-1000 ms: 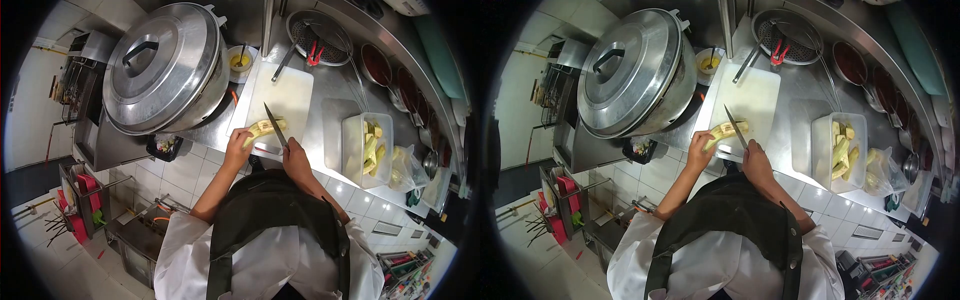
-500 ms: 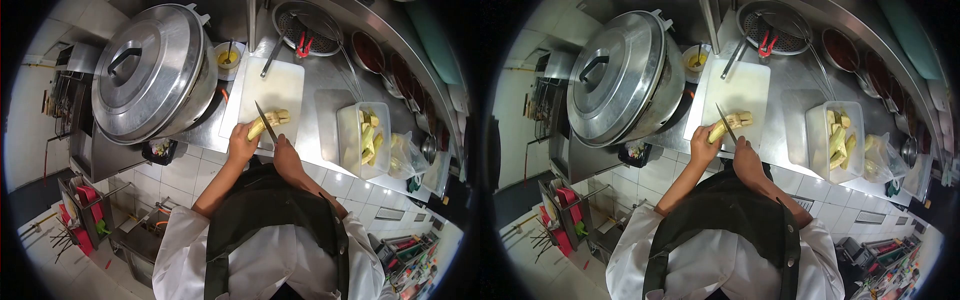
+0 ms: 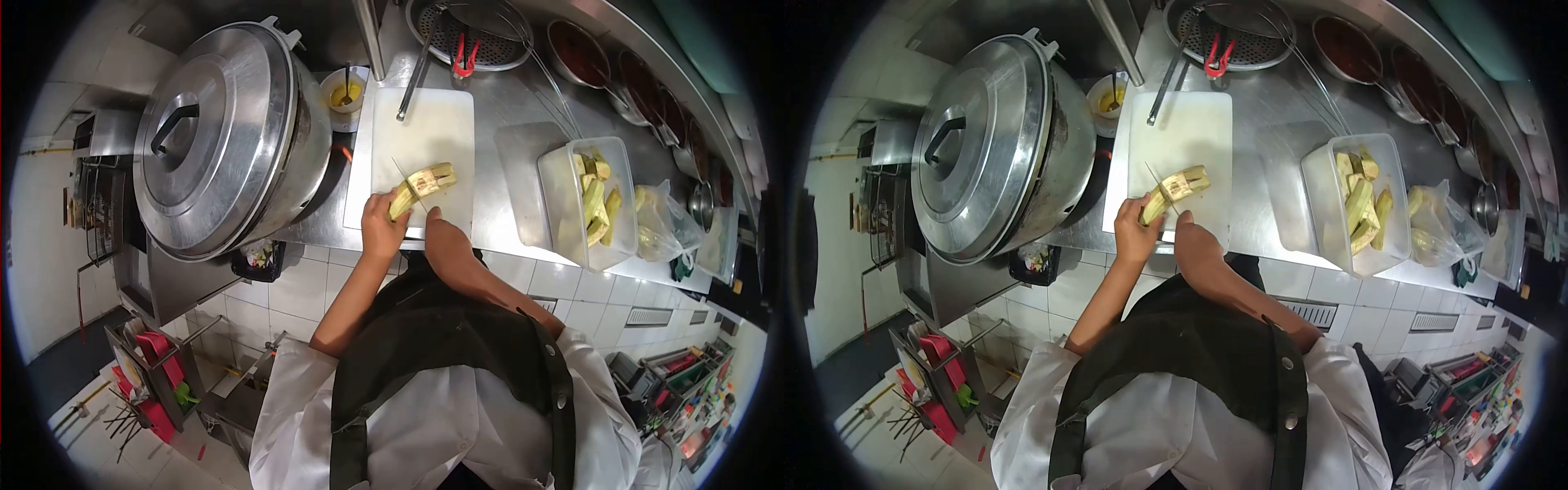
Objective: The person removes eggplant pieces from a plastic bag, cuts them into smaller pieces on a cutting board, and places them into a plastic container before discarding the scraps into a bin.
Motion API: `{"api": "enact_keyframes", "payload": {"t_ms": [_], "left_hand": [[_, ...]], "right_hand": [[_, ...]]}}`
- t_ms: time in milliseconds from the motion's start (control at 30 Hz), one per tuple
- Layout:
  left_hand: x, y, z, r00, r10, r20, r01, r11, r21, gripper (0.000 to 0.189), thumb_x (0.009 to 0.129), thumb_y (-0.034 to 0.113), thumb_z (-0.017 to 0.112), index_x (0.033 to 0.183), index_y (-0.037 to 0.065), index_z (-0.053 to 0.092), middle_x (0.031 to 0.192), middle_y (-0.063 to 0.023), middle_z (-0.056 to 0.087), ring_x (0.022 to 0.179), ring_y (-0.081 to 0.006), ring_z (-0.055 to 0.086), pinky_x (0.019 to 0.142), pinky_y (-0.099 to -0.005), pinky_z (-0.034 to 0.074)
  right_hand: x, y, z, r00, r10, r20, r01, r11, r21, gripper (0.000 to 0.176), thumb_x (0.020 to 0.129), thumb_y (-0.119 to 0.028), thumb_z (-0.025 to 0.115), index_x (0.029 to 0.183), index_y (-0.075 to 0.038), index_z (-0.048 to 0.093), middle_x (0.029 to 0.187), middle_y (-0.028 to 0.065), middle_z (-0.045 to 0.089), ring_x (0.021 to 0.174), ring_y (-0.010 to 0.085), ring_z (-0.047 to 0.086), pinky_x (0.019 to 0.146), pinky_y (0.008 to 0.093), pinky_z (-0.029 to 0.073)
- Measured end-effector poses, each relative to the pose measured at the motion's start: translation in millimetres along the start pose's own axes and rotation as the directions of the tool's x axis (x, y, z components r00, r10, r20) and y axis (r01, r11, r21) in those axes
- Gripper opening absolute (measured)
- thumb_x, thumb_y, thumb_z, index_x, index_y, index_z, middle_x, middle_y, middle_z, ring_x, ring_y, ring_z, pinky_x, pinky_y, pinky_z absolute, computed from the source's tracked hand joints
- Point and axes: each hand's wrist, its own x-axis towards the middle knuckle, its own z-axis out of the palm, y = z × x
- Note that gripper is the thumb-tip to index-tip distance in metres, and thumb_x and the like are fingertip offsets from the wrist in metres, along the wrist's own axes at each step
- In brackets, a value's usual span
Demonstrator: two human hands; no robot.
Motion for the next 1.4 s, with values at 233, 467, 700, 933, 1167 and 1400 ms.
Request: {"api": "enact_keyframes", "payload": {"t_ms": [233, 467, 700, 933, 1167, 1400], "left_hand": [[4.4, 3.5, -3.7, 0.999, -0.028, 0.031, 0.029, 0.999, -0.040, 0.038, 0.064, 0.004, 0.073, 0.099, -0.004, 0.060, 0.089, -0.0185, 0.059, 0.082, -0.0341, 0.059, 0.074, -0.0376, 0.048], [1.3, -4.6, -6.9, 0.988, -0.132, 0.074, 0.143, 0.978, -0.153, 0.037, 0.068, 0.004, 0.072, 0.101, -0.005, 0.059, 0.093, -0.0167, 0.061, 0.084, -0.0255, 0.062, 0.071, -0.0341, 0.050], [12.7, -15.2, -37.4, 0.753, -0.398, 0.524, 0.591, 0.059, -0.805, 0.036, 0.078, -0.008, 0.059, 0.111, -0.003, 0.047, 0.105, -0.0126, 0.058, 0.100, -0.0198, 0.058, 0.089, -0.0323, 0.046], [5.1, -2.2, -22.8, 0.985, -0.128, 0.117, 0.173, 0.723, -0.668, 0.042, 0.073, -0.008, 0.066, 0.110, -0.001, 0.046, 0.106, -0.0095, 0.057, 0.101, -0.0171, 0.057, 0.088, -0.0294, 0.047], [14.5, 0.3, -13.8, 0.843, -0.377, 0.384, 0.515, 0.359, -0.778, 0.039, 0.080, 0.010, 0.067, 0.112, -0.005, 0.050, 0.103, -0.0110, 0.060, 0.091, -0.0161, 0.061, 0.084, -0.0279, 0.050], [12.9, -3.8, -3.7, 0.363, -0.396, 0.843, 0.740, -0.427, -0.519, 0.044, 0.082, 0.035, 0.064, 0.099, -0.005, 0.055, 0.088, -0.0150, 0.061, 0.079, -0.0215, 0.063, 0.068, -0.0282, 0.057]], "right_hand": [[23.6, -8.2, -6.2, 0.982, 0.099, 0.162, -0.094, 0.995, -0.038, 0.021, 0.085, -0.006, 0.045, 0.103, 0.005, 0.042, 0.085, 0.0246, 0.063, 0.083, 0.0377, 0.063, 0.069, 0.0439, 0.051], [44.1, 23.6, 33.7, 0.997, 0.008, -0.071, -0.006, 1.000, 0.019, 0.018, 0.086, -0.008, 0.044, 0.100, 0.004, 0.042, 0.081, 0.0251, 0.062, 0.080, 0.0381, 0.063, 0.068, 0.0449, 0.050], [7.8, 36.5, 16.4, 0.980, -0.105, -0.171, 0.138, 0.972, 0.192, 0.015, 0.089, -0.011, 0.045, 0.093, 0.002, 0.039, 0.072, 0.0272, 0.059, 0.072, 0.0426, 0.059, 0.064, 0.0504, 0.046], [-23.5, 26.2, -15.4, 0.975, -0.075, -0.212, 0.127, 0.961, 0.247, 0.015, 0.089, -0.010, 0.046, 0.093, 0.002, 0.037, 0.066, 0.0287, 0.056, 0.066, 0.0460, 0.056, 0.058, 0.0527, 0.043], [-33.4, 19.1, -23.4, 0.968, -0.108, -0.229, 0.168, 0.950, 0.265, 0.015, 0.090, -0.010, 0.045, 0.093, 0.002, 0.037, 0.063, 0.0290, 0.055, 0.064, 0.0465, 0.056, 0.055, 0.0526, 0.042], [-39.7, 19.6, -31.0, 0.967, -0.125, -0.223, 0.177, 0.956, 0.233, 0.015, 0.090, -0.011, 0.046, 0.093, 0.001, 0.038, 0.062, 0.0275, 0.055, 0.062, 0.0451, 0.056, 0.054, 0.0516, 0.043]]}}
